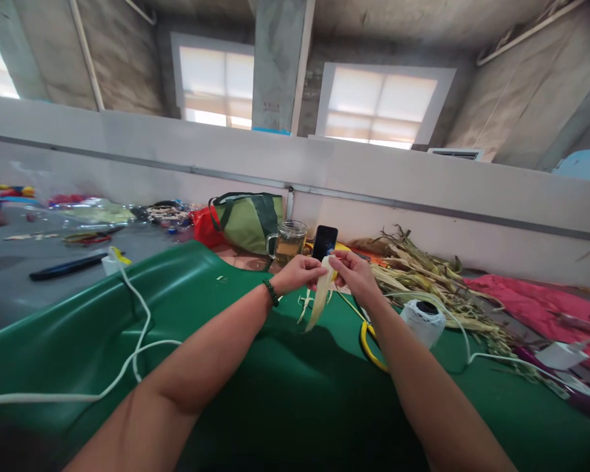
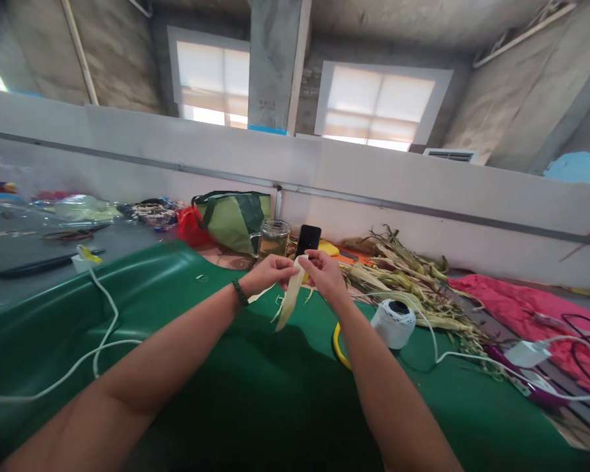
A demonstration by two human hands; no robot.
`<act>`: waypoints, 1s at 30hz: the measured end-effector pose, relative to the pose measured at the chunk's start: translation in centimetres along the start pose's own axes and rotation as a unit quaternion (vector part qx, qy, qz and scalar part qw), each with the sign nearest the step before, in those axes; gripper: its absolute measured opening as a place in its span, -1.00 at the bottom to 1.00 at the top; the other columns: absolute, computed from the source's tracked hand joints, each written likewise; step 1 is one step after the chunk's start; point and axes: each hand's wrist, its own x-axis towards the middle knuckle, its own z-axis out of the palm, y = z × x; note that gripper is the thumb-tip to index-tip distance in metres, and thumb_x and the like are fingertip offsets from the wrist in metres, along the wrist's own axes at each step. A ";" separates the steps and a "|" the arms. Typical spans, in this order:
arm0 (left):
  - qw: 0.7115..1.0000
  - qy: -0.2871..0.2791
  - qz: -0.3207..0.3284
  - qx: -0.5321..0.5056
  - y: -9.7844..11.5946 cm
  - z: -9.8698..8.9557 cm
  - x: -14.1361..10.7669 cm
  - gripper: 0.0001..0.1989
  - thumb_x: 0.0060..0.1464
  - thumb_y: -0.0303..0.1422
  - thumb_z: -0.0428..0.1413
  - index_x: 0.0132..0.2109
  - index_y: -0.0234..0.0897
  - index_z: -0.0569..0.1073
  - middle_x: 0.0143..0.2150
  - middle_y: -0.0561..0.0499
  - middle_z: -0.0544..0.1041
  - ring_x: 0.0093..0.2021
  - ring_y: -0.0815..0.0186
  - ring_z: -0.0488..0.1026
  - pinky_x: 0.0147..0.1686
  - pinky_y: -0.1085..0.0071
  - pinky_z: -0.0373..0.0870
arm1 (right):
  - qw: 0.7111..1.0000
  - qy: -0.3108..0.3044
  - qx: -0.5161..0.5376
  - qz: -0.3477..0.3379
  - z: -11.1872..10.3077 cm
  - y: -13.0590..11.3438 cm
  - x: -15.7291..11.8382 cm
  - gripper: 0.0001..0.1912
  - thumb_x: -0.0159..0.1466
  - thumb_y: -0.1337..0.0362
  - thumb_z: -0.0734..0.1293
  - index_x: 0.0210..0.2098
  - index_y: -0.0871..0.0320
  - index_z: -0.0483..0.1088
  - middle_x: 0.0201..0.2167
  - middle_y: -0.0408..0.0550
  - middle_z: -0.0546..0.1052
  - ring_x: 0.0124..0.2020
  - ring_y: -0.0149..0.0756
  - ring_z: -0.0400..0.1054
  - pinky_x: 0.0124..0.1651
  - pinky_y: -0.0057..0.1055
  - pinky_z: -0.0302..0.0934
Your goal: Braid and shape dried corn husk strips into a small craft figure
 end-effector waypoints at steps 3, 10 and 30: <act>0.996 0.071 -0.001 -0.048 0.1 -0.4 0.1 -0.60 -0.17 -0.08 0.24 -0.47 -0.36 0.35 -0.64 0.12 0.36 -0.65 0.50 0.30 -0.60 0.56 0.20 | 0.993 -0.102 -0.048 0.022 -0.3 0.0 -0.1 -0.57 -0.08 0.03 0.45 -0.34 0.21 0.43 -0.64 -0.24 0.43 -0.71 -0.54 0.17 -0.64 -0.54 0.06; 0.974 0.172 0.042 -0.141 0.8 -1.1 0.1 -0.64 -0.28 -0.20 0.31 -0.47 -0.36 0.34 -0.59 0.16 0.35 -0.60 0.57 0.24 -0.55 0.60 0.16 | 0.972 -0.216 -0.088 0.006 -0.4 -0.1 -0.6 -0.74 -0.05 0.12 0.42 -0.58 0.19 0.38 -0.70 -0.27 0.34 -0.68 -0.53 0.14 -0.60 -0.55 0.02; 0.989 0.134 0.048 -0.036 0.9 -0.2 -0.1 -0.67 -0.21 -0.19 0.24 -0.54 -0.36 0.33 -0.62 0.14 0.31 -0.60 0.52 0.21 -0.57 0.56 0.16 | 0.979 -0.088 -0.161 -0.087 1.1 1.2 -0.1 -0.49 0.09 -0.15 0.25 -0.70 0.15 0.17 -0.74 -0.26 0.16 -0.66 -0.50 0.02 -0.61 -0.51 -0.09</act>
